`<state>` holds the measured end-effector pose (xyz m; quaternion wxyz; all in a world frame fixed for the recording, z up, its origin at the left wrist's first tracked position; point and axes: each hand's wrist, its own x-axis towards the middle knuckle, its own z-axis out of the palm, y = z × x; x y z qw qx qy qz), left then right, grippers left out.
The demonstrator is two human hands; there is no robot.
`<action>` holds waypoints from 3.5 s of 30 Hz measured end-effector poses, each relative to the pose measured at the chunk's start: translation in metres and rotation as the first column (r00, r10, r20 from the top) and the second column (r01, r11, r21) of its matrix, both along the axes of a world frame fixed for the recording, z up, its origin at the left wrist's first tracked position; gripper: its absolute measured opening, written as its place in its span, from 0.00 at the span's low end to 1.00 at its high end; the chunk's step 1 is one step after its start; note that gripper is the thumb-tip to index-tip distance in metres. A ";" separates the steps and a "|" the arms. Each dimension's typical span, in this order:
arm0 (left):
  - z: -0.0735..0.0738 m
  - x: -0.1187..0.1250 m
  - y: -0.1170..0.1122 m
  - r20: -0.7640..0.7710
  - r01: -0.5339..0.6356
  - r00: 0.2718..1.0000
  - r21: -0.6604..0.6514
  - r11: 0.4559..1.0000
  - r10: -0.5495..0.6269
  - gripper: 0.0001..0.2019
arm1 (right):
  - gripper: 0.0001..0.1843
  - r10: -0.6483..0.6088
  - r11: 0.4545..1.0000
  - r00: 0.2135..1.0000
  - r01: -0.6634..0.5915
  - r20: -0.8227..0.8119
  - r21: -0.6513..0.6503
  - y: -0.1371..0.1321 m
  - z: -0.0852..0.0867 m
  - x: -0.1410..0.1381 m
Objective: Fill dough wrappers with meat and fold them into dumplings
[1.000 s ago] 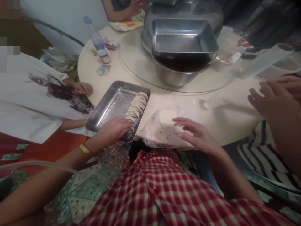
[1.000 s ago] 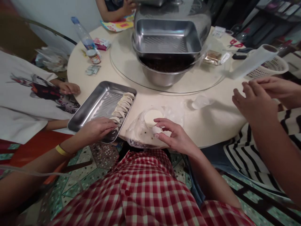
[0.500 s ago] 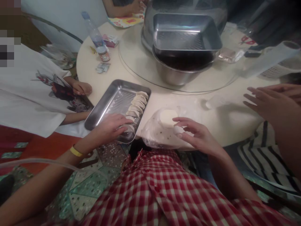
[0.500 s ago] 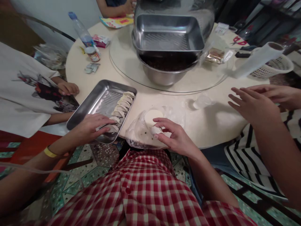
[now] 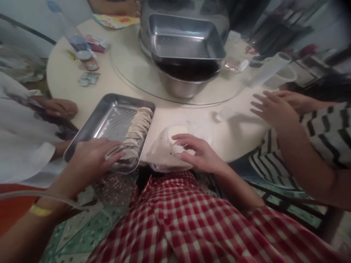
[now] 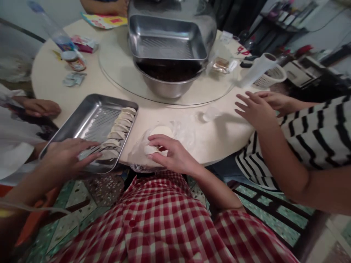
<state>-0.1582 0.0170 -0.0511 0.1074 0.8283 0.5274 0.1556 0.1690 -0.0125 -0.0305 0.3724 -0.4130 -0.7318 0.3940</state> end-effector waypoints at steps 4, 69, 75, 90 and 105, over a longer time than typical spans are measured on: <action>0.021 0.063 -0.032 0.601 0.078 0.786 -0.330 0.941 0.146 0.24 | 0.10 0.015 0.996 1.000 -0.018 0.023 0.092 0.002 0.014 -0.017; 0.005 0.154 -0.040 0.682 0.599 -0.082 -0.549 0.583 0.727 0.20 | 0.05 -0.149 0.986 0.986 0.143 -0.071 -0.088 0.015 -0.006 0.001; 0.006 0.127 -0.069 0.650 0.567 -0.097 -0.586 0.579 0.754 0.15 | 0.11 -0.010 0.982 1.000 0.012 -0.012 0.188 0.031 0.010 -0.036; -0.017 0.007 -0.120 0.550 0.183 -0.362 -0.749 0.636 0.752 0.13 | 0.25 0.107 0.919 0.615 -0.360 0.781 0.158 0.090 0.016 -0.156; -0.004 0.001 -0.105 0.461 0.166 -0.361 -0.823 0.543 0.810 0.07 | 0.16 -0.032 0.893 0.737 -0.282 0.675 0.351 0.092 0.033 -0.148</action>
